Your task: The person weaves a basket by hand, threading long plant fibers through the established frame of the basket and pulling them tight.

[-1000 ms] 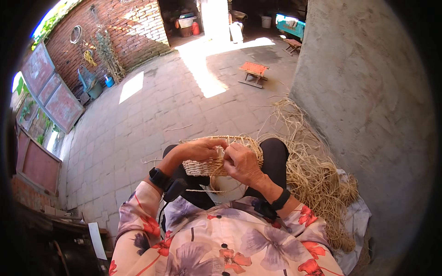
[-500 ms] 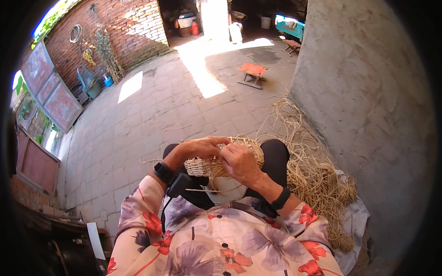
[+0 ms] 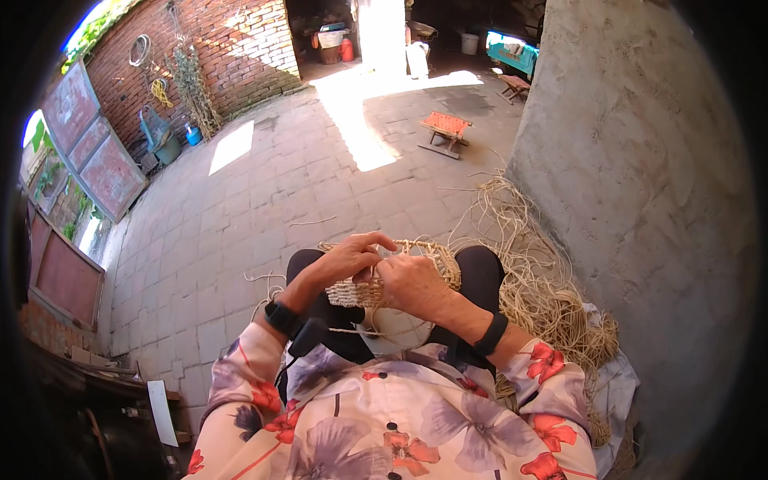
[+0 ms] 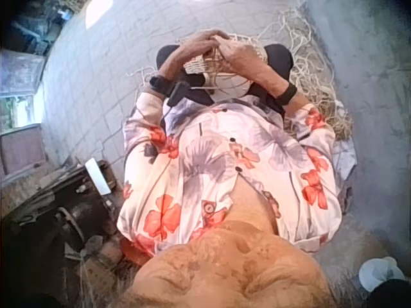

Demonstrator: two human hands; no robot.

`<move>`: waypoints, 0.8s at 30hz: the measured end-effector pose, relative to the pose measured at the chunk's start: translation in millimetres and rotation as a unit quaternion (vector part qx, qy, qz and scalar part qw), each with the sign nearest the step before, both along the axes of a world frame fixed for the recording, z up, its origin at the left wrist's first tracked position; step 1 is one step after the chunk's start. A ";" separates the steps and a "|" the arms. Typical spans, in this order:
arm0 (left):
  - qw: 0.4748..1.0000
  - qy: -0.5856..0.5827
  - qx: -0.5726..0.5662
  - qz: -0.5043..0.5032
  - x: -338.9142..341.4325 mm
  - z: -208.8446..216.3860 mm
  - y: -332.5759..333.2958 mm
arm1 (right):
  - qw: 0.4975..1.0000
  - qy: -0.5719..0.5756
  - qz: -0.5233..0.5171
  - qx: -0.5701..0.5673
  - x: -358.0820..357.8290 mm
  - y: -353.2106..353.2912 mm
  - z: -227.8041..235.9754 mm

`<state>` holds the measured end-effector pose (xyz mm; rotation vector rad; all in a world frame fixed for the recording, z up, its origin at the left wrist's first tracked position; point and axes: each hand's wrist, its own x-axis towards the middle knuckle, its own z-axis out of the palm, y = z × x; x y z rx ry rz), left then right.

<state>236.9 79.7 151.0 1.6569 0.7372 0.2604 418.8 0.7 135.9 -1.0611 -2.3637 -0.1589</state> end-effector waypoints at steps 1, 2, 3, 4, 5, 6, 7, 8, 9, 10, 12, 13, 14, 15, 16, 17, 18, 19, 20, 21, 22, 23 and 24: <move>0.988 -0.004 0.140 0.066 -6.9 -4.4 -9.1 | 1.000 0.001 0.004 -0.001 2.2 1.7 -2.1; 0.954 -0.010 0.274 0.123 -7.6 -10.4 -18.4 | 0.998 0.054 0.005 -0.020 7.7 1.1 -5.1; 0.955 -0.011 0.270 0.120 -6.4 -14.8 -27.3 | 0.993 0.108 0.005 -0.040 11.1 -0.1 -7.7; 0.933 0.003 0.338 0.123 -6.4 -14.3 -38.4 | 0.990 0.135 0.010 -0.038 10.8 -0.7 -8.2; 0.906 0.016 0.405 0.125 -5.5 -13.1 -45.8 | 0.990 0.135 0.011 -0.038 11.1 -0.5 -10.1; 0.893 0.027 0.427 0.140 -2.2 -10.5 -52.5 | 0.990 0.133 0.003 -0.037 12.1 -1.7 -12.9; 0.893 0.027 0.427 0.141 -0.1 -12.1 -55.0 | 0.991 0.130 -0.005 -0.035 12.1 -2.2 -14.7; 0.877 0.041 0.453 0.154 1.7 -13.7 -56.5 | 0.991 0.130 -0.005 -0.035 11.5 -0.9 -16.1; 0.860 0.055 0.479 0.167 2.3 -14.9 -57.3 | 0.991 0.133 0.005 -0.035 11.0 0.5 -17.6; 0.860 0.054 0.479 0.169 2.0 -16.6 -58.4 | 0.990 0.135 0.015 -0.037 8.3 0.2 -13.6; 0.820 0.056 0.534 0.199 0.3 -19.1 -59.9 | 0.981 0.168 0.001 -0.096 10.1 -4.8 0.5; 0.819 0.057 0.534 0.201 -5.1 -18.5 -59.3 | 0.967 0.202 -0.015 -0.155 10.4 -6.0 9.3; 0.807 0.042 0.529 0.260 -15.6 -15.8 -57.5 | 0.967 0.202 -0.017 -0.154 11.8 -3.3 14.3; 0.791 0.027 0.521 0.320 -27.0 -12.7 -56.3 | 0.953 0.250 -0.009 -0.169 13.2 1.3 19.5; 0.783 0.008 0.513 0.351 -36.9 -9.0 -57.0 | 0.937 0.297 -0.004 -0.182 15.3 2.7 22.9; 0.774 -0.008 0.505 0.382 -46.4 -2.2 -59.1 | 0.937 0.298 -0.007 -0.182 12.9 3.3 25.5; 0.769 -0.006 0.507 0.389 -53.3 6.9 -63.6 | 0.935 0.299 0.035 -0.186 5.0 4.5 28.2; 0.769 -0.006 0.507 0.390 -52.9 14.9 -71.1 | 0.932 0.297 0.080 -0.191 -7.2 6.6 30.3; 0.767 -0.032 0.518 0.377 -50.4 22.6 -78.5 | 0.927 0.301 0.119 -0.189 -22.5 5.8 31.8; 0.765 -0.059 0.529 0.363 -46.8 25.7 -82.4 | 0.927 0.300 0.120 -0.189 -29.9 1.2 34.7; 0.760 -0.079 0.536 0.360 -44.3 25.5 -84.8 | 0.896 0.327 0.138 -0.267 -37.2 -5.2 38.6; 0.758 -0.078 0.536 0.364 -42.3 25.7 -85.2 | 0.857 0.351 0.154 -0.343 -41.4 -9.8 39.3; 0.793 -0.102 0.490 0.348 -40.5 26.1 -84.1 | 0.870 0.375 0.132 -0.291 -40.7 -12.0 36.4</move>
